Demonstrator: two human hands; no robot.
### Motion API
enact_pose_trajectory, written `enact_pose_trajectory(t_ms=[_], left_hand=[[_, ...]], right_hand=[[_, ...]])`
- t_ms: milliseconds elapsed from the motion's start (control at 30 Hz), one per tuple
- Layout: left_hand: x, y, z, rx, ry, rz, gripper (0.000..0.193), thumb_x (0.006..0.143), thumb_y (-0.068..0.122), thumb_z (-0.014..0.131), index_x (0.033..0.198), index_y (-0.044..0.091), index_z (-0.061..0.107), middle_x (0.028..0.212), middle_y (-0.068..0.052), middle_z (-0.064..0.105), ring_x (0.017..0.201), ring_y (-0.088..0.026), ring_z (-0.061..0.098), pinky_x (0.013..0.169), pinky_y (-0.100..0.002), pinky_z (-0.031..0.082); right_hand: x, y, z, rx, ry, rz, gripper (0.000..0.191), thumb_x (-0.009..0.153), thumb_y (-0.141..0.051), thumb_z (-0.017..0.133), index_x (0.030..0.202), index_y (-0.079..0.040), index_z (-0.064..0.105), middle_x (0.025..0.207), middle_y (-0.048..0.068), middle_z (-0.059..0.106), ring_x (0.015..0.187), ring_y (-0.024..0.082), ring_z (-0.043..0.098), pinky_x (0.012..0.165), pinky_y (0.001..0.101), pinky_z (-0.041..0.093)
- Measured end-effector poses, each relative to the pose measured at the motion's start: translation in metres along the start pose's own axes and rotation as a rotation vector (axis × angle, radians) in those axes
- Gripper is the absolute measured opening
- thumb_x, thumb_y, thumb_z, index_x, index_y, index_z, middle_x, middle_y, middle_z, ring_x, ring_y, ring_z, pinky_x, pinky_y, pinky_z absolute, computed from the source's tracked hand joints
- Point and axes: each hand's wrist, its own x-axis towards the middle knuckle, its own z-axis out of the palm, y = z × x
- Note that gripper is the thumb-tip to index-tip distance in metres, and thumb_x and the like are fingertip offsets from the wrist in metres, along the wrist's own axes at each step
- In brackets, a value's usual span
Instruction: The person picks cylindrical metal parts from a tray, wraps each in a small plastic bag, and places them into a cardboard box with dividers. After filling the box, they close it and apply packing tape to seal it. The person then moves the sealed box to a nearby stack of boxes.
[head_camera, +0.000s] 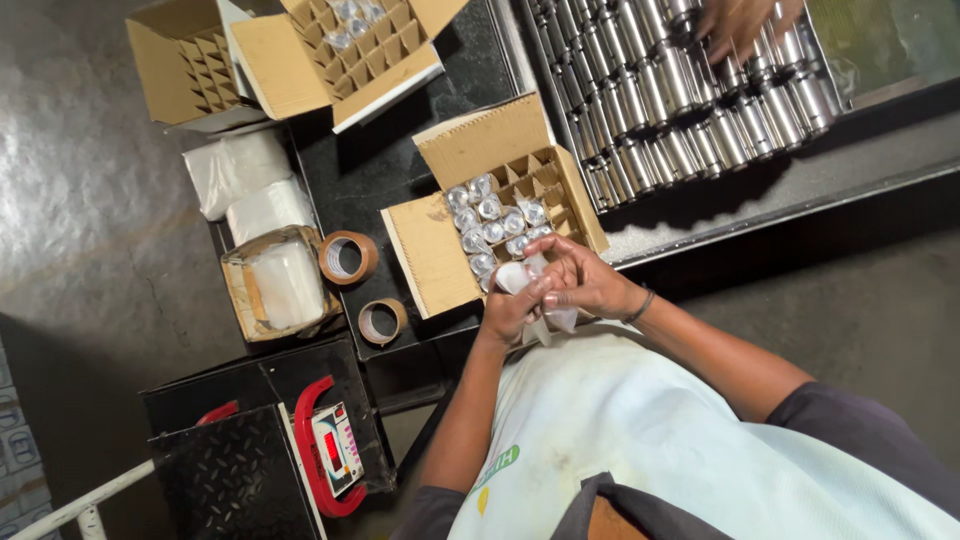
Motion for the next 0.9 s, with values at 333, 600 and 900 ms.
enact_pose_trajectory(t_ms=[333,600,900], left_hand=[[-0.003,0.027,-0.008,1.051,0.224,0.402,0.017,0.089,0.019,0.079,0.085,0.003,0.077,0.069,-0.007,0.072,0.056,-0.014,0.069,0.053,-0.030,0.053],[0.000,0.055,-0.018,0.903,0.360,0.271,0.015,0.091,0.015,0.077,0.083,0.002,0.077,0.062,-0.007,0.071,0.052,-0.014,0.064,0.049,-0.031,0.048],[0.028,-0.021,-0.003,0.098,0.308,0.012,0.021,0.096,0.026,0.072,0.099,0.005,0.072,0.074,0.000,0.069,0.058,-0.006,0.061,0.046,-0.022,0.047]], right_hand=[[-0.004,-0.015,-0.014,-1.150,0.313,-0.136,0.053,0.084,-0.004,0.062,0.136,-0.007,0.056,0.064,0.009,0.063,0.054,0.020,0.063,0.059,0.0345,0.053],[0.006,-0.070,-0.045,-1.237,0.118,0.025,0.046,0.094,-0.029,0.073,0.133,-0.010,0.058,0.072,0.011,0.071,0.064,0.026,0.072,0.061,0.0375,0.054],[0.014,-0.005,-0.009,-0.304,0.038,0.036,0.055,0.091,-0.023,0.071,0.140,-0.007,0.050,0.073,-0.004,0.064,0.058,0.006,0.062,0.052,0.0251,0.051]])
